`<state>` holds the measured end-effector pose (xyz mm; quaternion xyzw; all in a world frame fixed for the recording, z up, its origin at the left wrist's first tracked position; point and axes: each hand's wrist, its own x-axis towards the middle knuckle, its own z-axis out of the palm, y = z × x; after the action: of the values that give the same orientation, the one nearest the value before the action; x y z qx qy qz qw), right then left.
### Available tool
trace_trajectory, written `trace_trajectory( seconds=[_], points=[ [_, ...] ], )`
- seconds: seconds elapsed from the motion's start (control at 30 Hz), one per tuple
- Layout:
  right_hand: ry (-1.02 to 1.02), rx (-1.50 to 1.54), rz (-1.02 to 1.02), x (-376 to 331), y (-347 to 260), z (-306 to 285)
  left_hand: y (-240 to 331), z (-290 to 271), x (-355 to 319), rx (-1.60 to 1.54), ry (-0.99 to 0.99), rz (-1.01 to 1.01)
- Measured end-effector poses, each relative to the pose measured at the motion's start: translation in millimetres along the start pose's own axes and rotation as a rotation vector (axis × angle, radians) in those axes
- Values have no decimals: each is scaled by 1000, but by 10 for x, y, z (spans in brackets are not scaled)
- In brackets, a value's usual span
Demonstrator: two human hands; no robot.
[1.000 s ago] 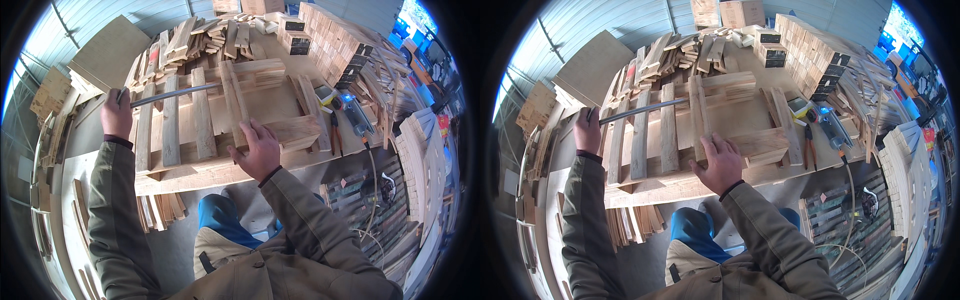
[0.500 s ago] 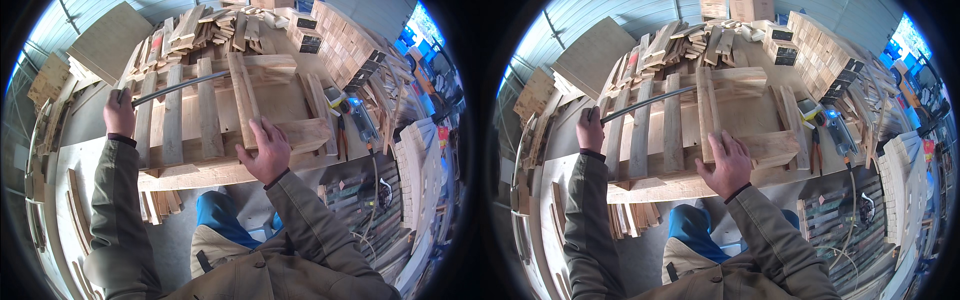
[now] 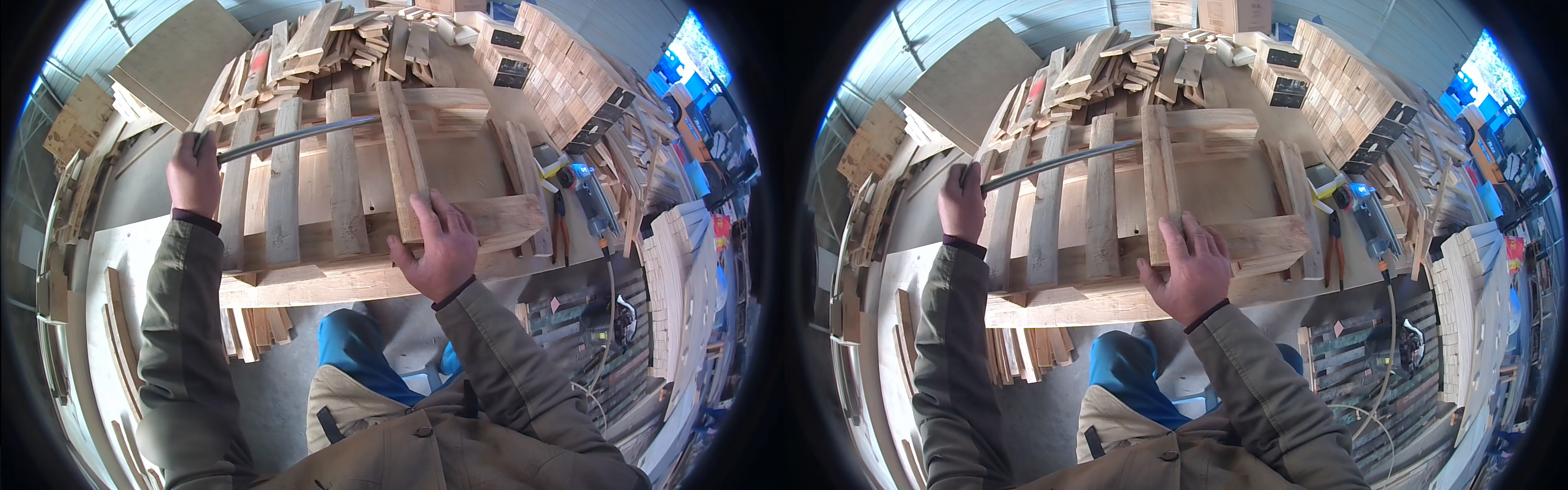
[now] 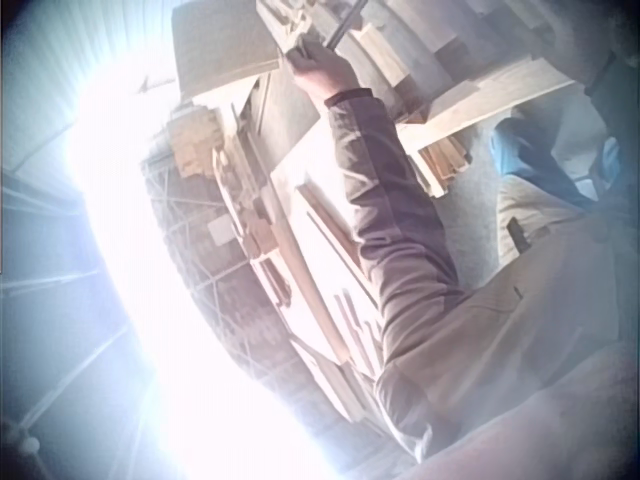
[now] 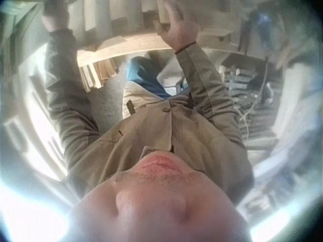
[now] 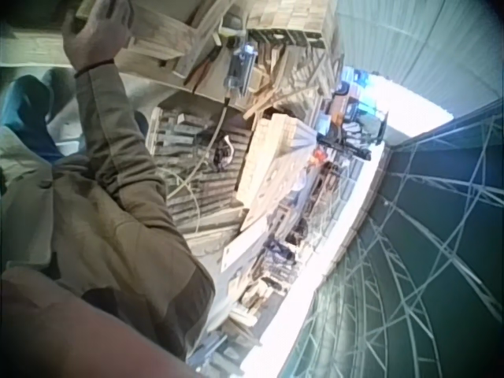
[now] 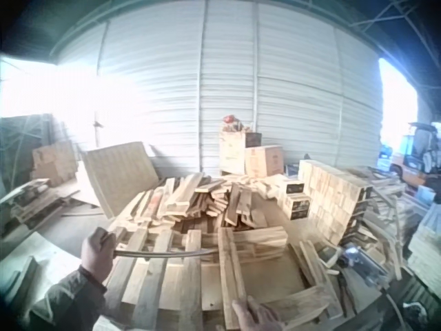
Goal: The person sits on a stool and uses a hammer and a metal bar to pry apart the slats of a wooden pallet. They repeatedly insert the bar between the slats and the base, striking the bar with the hammer to loosen and remove the wood pieces.
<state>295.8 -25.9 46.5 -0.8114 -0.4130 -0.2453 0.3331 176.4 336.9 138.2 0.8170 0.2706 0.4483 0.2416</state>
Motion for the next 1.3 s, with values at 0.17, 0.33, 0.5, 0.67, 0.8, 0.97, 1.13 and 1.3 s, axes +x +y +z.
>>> trace_trajectory(
  seconds=[0.17,0.33,0.5,0.67,0.8,0.97,1.13,1.3],
  points=[
    [-1,-11,-26,11,-5,-5,-201,182,-233,-302,-19,-590],
    [-4,-19,-12,22,-24,-3,-287,147,-244,-274,-23,-477],
    [56,21,21,28,-13,-2,-236,136,-271,-342,-8,-517],
    [89,104,60,16,26,-15,-200,-54,-397,-435,-19,-588],
    [123,134,95,-6,45,-16,-236,-276,-572,-463,-9,-594],
    [131,179,133,-8,50,-28,-291,-647,-914,-504,60,-646],
    [170,270,178,54,31,-71,-272,-1137,-1590,-570,134,-720],
    [151,519,513,143,90,-199,-300,-1566,-2474,-599,172,-878]
  ],
)
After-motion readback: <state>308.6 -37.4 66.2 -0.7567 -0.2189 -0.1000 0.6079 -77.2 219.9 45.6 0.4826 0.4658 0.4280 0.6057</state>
